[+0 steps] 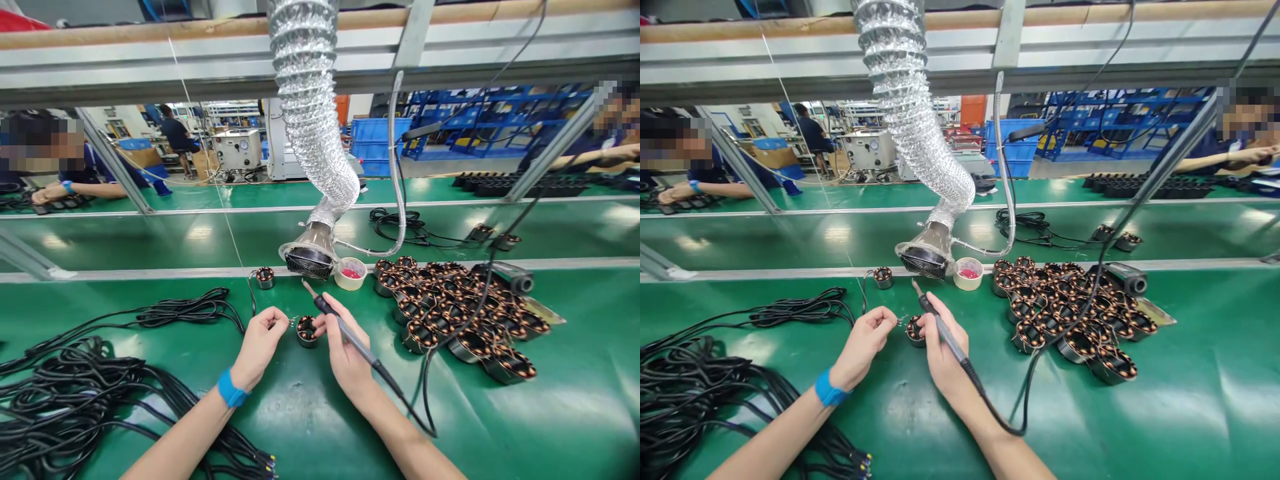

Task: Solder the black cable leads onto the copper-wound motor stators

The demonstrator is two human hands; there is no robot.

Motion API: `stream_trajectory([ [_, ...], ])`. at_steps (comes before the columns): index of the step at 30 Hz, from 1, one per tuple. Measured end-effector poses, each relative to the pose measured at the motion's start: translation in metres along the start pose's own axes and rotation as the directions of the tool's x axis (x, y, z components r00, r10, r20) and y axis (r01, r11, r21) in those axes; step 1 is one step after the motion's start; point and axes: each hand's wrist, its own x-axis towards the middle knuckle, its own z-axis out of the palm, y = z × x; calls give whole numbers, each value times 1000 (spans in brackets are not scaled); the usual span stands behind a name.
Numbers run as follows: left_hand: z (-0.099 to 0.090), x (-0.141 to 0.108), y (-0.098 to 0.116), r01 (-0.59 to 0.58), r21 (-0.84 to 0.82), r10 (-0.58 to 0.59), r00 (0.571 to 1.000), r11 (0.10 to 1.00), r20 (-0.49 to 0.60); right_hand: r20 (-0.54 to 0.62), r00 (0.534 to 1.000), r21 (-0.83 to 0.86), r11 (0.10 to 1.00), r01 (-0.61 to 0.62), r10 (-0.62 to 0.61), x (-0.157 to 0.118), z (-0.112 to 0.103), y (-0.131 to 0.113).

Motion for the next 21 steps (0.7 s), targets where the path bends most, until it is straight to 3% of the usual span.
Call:
stream_trajectory([
  [10, 1, 3, -5, 5, -20, -5, 1000, 1000, -8, 53, 995, -100, 991, 88, -83, -2, -9, -3],
  [21, 1, 5, -8, 4, -28, -4, 1000, 1000, -26, 84, 995, -100, 993, 66, -58, -2, -7, -5],
])
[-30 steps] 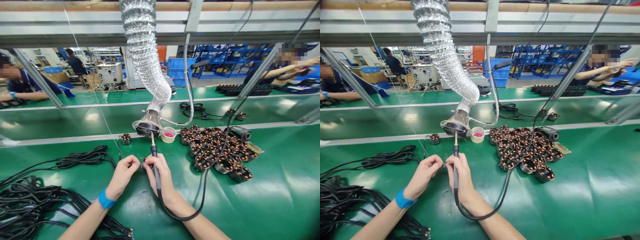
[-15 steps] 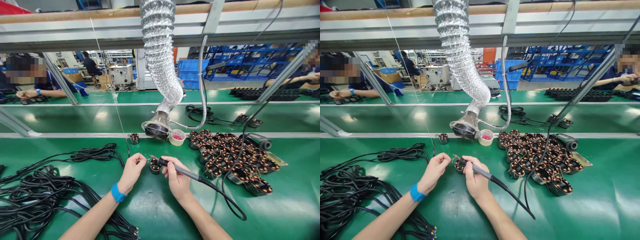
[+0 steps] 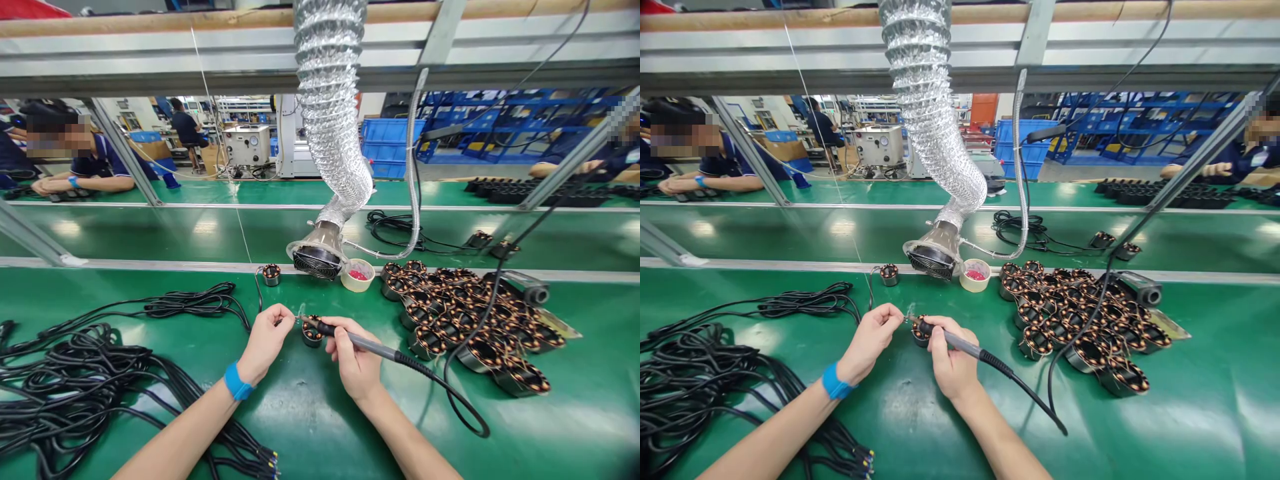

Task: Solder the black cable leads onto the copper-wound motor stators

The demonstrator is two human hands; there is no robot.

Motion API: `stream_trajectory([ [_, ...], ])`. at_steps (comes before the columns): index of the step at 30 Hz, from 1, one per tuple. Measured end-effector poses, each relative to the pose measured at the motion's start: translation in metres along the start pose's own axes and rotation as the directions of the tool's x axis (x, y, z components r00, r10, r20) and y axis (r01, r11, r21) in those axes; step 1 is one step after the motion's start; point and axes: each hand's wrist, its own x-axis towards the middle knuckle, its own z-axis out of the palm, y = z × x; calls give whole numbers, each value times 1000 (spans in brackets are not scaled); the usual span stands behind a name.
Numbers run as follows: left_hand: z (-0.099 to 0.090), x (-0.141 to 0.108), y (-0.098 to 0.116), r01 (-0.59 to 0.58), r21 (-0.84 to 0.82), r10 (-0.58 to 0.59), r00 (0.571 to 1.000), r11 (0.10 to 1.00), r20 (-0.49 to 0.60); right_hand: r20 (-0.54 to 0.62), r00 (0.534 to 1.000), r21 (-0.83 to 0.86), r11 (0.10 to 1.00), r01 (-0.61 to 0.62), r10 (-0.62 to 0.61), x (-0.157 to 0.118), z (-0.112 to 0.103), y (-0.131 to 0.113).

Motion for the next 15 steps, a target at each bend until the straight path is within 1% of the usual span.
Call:
stream_trajectory([
  [7, -1, -2, 3, -5, 5, 5, 1000, 1000, 3, -78, 997, 46, 999, -12, 16, -2, -1, 3],
  [15, -1, -2, 3, -8, 7, 8, 1000, 1000, -1, -78, 997, 56, 998, -4, 9, -2, -1, 2],
])
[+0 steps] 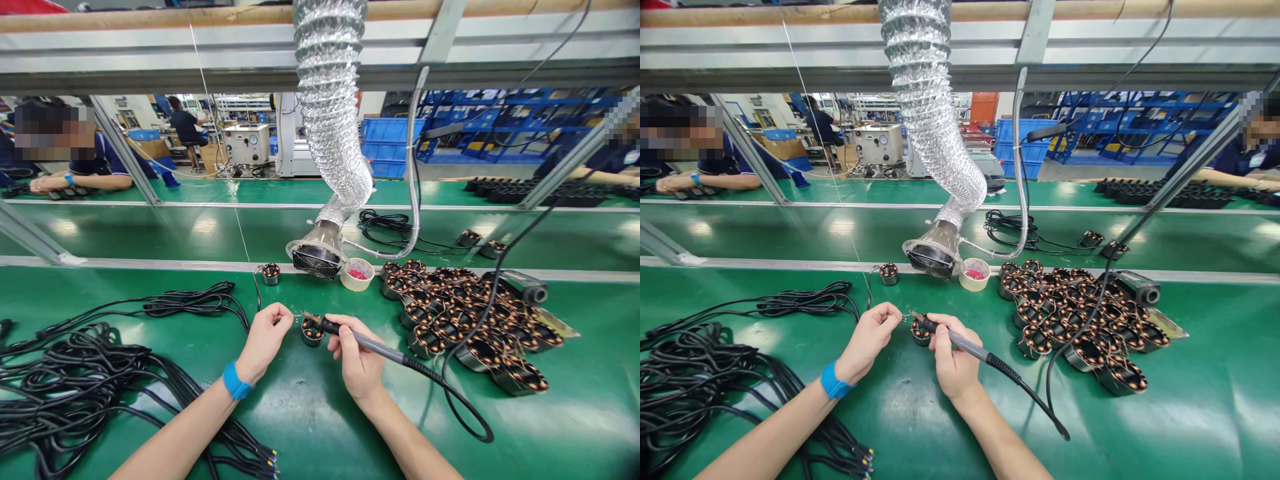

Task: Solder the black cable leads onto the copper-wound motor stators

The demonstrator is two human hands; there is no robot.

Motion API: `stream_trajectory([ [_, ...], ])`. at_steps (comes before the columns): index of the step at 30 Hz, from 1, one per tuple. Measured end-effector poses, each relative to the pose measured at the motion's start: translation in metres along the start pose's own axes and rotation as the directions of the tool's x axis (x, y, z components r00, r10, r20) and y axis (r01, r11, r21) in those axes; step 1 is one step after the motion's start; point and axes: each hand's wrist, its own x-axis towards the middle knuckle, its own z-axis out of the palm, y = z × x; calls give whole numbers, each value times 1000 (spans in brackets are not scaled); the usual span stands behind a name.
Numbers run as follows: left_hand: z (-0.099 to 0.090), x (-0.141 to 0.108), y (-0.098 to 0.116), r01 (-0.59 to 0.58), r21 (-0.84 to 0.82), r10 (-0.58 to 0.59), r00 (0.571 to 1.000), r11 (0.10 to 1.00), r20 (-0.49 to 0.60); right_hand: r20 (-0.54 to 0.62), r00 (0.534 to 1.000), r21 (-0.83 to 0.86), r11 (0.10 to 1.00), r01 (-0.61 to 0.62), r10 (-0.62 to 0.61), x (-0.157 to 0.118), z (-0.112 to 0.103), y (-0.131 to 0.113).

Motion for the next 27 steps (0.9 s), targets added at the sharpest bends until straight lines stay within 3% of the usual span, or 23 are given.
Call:
stream_trajectory([
  [18, 1, -1, 2, -5, 17, 5, 1000, 1000, -5, 85, 995, -72, 996, 54, -47, 5, 10, 7],
  [22, 1, -4, 5, -75, 54, 75, 997, 996, 0, 173, 975, -124, 979, 163, -141, 11, 17, 10],
  [27, 2, -10, 7, -168, 125, 162, 985, 978, 62, 261, 949, -110, 971, 211, -176, 13, 24, 15],
])
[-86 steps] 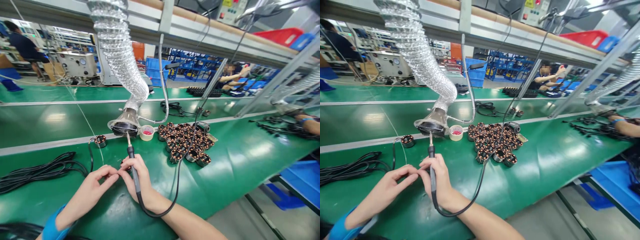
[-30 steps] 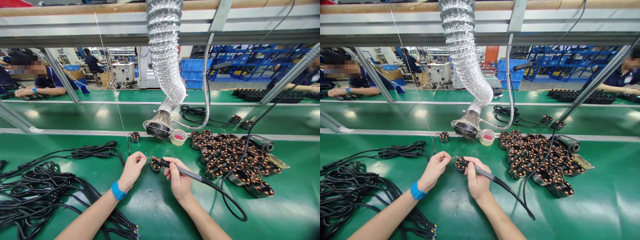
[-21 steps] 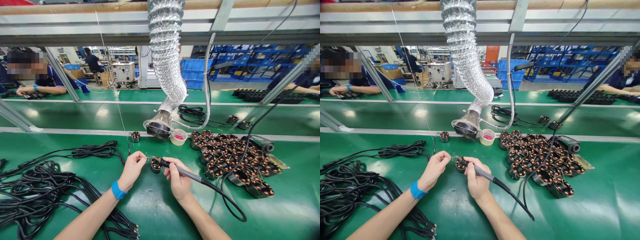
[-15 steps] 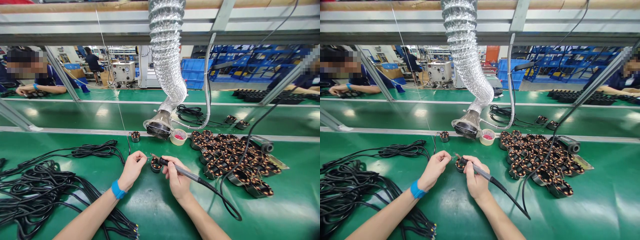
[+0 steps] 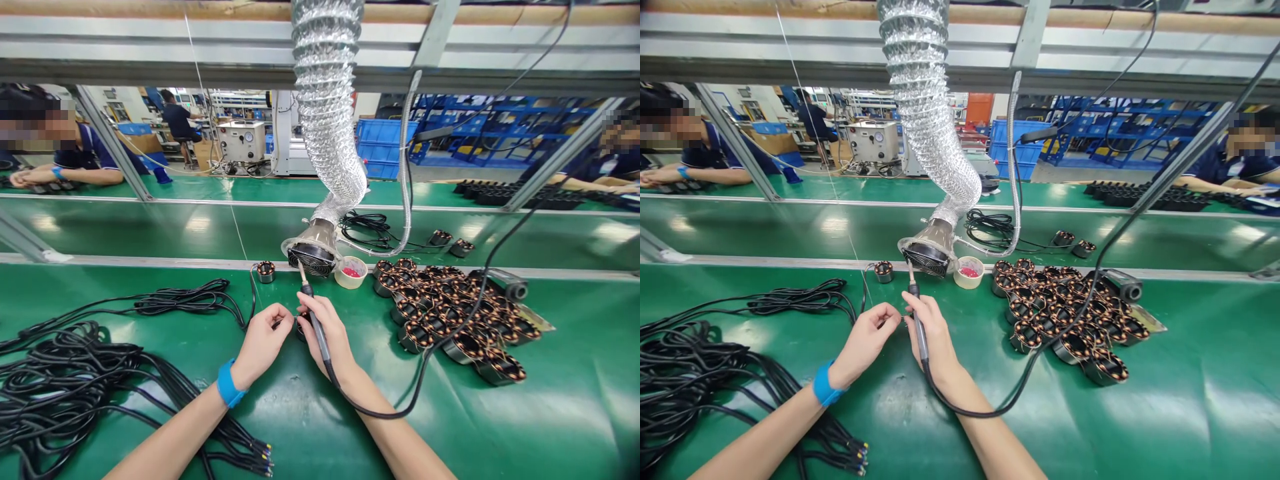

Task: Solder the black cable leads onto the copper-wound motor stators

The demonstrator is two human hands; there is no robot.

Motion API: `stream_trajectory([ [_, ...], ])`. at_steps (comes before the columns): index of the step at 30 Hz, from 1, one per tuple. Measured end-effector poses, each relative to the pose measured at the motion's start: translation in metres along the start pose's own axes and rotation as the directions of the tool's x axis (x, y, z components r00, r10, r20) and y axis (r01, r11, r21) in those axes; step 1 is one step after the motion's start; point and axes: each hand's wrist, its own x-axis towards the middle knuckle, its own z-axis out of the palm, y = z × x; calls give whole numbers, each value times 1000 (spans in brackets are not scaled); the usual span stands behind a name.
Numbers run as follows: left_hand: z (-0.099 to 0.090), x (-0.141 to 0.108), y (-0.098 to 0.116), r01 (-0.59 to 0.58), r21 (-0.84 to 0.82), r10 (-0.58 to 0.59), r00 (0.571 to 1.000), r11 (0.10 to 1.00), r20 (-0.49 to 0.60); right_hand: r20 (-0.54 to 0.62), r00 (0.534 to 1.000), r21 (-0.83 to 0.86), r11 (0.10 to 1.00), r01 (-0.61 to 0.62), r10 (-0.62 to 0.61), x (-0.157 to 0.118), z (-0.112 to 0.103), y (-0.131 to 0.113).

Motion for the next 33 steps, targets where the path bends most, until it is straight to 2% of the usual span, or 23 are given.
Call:
stream_trajectory([
  [8, -3, -3, 3, -17, 36, 16, 999, 999, 47, 18, 998, -42, 998, 55, -54, -2, 1, -3],
  [14, -6, -2, 2, 98, -50, -93, 990, 994, 109, 15, 999, -24, 999, 46, -45, -5, -2, -1],
  [19, -4, 1, 0, 133, -91, -122, 986, 987, 110, 8, 999, 0, 999, 34, -34, -6, -1, -2],
  [24, -3, 2, -1, 155, -74, -148, 985, 985, 93, -100, 994, 12, 999, -52, 53, -5, -7, -6],
  [28, -1, 2, -1, 130, -49, -127, 989, 990, 70, -251, 949, 55, 982, -183, 191, -6, -17, -8],
  [30, -1, 2, -1, 108, -38, -105, 992, 993, 63, -311, 927, 88, 977, -195, 212, -8, -21, -8],
  [33, -1, 2, -1, 113, -33, -111, 992, 993, 57, -341, 921, 117, 981, -157, 188, -13, -23, -8],
])
